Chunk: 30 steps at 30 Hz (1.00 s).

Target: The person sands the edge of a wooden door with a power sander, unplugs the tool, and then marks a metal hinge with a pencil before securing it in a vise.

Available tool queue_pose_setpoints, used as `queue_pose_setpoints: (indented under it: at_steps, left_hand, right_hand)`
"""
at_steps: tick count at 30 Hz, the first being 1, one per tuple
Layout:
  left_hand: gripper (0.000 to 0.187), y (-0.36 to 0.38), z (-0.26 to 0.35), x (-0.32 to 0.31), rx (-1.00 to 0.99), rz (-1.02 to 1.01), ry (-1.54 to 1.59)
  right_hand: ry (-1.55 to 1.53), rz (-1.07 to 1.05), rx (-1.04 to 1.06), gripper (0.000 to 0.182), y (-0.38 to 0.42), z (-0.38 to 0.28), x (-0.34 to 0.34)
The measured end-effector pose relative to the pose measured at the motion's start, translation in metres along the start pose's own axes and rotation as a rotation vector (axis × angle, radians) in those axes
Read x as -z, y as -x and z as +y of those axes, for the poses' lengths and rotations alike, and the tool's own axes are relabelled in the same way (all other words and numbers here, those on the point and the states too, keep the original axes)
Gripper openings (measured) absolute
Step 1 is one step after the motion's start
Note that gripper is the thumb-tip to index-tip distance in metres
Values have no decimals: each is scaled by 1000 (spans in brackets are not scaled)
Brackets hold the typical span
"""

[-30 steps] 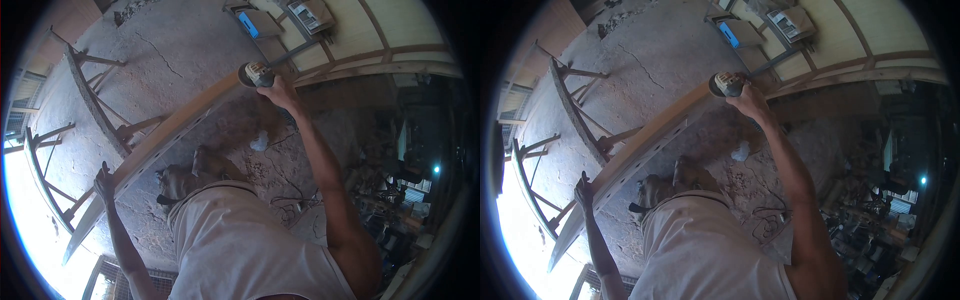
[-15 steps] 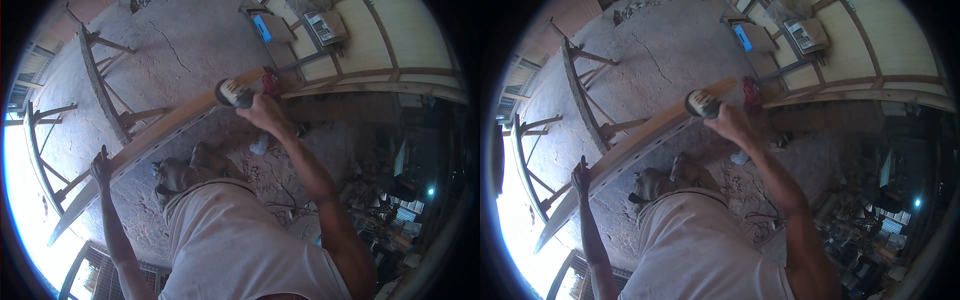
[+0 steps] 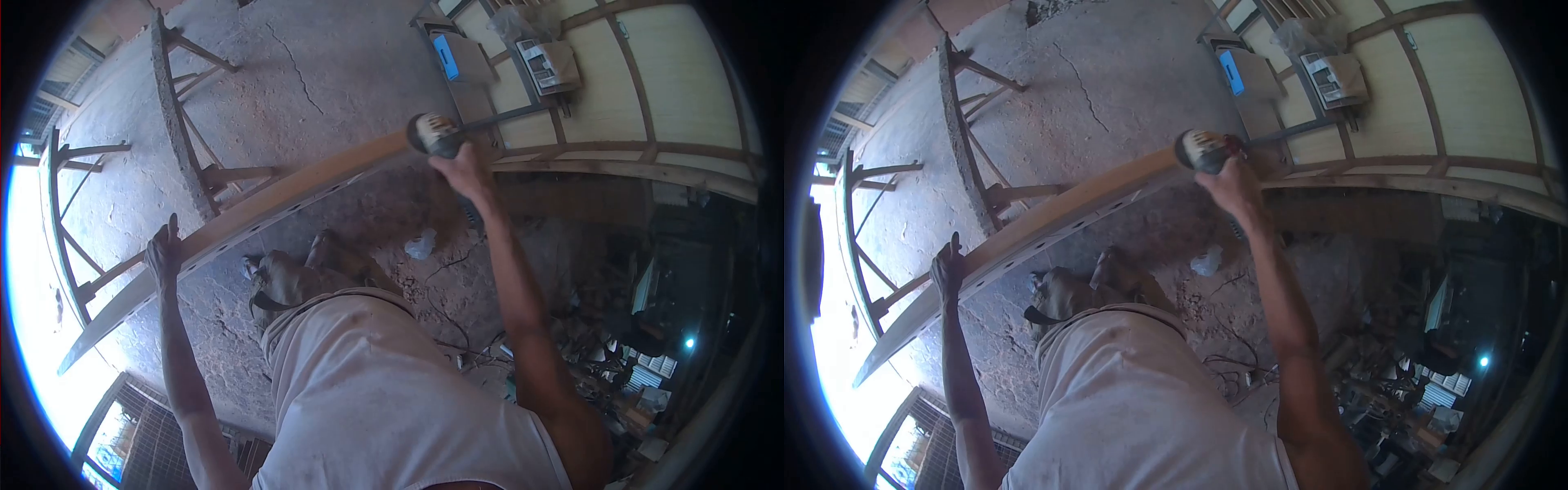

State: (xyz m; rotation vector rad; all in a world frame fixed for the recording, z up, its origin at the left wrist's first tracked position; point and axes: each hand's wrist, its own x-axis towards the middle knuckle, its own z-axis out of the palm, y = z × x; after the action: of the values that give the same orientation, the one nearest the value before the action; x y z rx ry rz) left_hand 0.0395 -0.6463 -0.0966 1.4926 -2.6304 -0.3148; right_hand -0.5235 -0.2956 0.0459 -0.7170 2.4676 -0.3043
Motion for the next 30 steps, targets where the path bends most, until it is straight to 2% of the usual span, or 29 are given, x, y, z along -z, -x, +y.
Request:
queue_pose_setpoints:
  at_steps: [2,5,8,11,14,17,20,21,22,23,24,25,28,30]
  left_hand:
    - [46,1,0,2,-44,-22,-43]
    - [41,-5,-3,0,217,-152,-2]
    - [47,-1,8,9,104,-102,24]
    - [44,-3,17,15,210,-117,93]
    - [68,-4,24,23,216,-174,42]
    - [63,-1,10,11,78,-77,29]
    - [44,0,-5,1,-45,-92,-127]
    - [33,0,-8,-9,-141,-21,-150]
    - [33,-1,-15,-22,-228,47,-182]
    - [44,-1,-29,-26,-307,112,-226]
    - [45,1,-26,-20,-302,57,-321]
    - [45,1,-14,-8,-177,-82,-343]
    - [41,-1,-31,-17,-116,-83,-276]
    - [31,1,7,12,-123,-106,-239]
  right_hand:
    - [-33,-112,53,51,22,-40,-14]
    - [45,-99,246,54,29,-68,-57]
    - [108,-28,286,53,27,-66,-59]
    - [22,-140,113,53,23,-59,-16]
    - [75,24,79,55,-10,-9,1]
    - [94,167,34,54,-31,25,22]
    - [141,250,-70,60,-42,49,39]
    - [160,268,-110,63,-44,54,40]
    - [103,257,-107,63,-45,60,41]
    - [43,236,-96,64,-44,65,37]
    - [-20,211,-84,65,-42,59,23]
    - [-25,170,-73,64,-34,46,5]
    - [-42,86,1,62,1,-1,-20]
    - [-75,19,106,59,29,-39,-48]
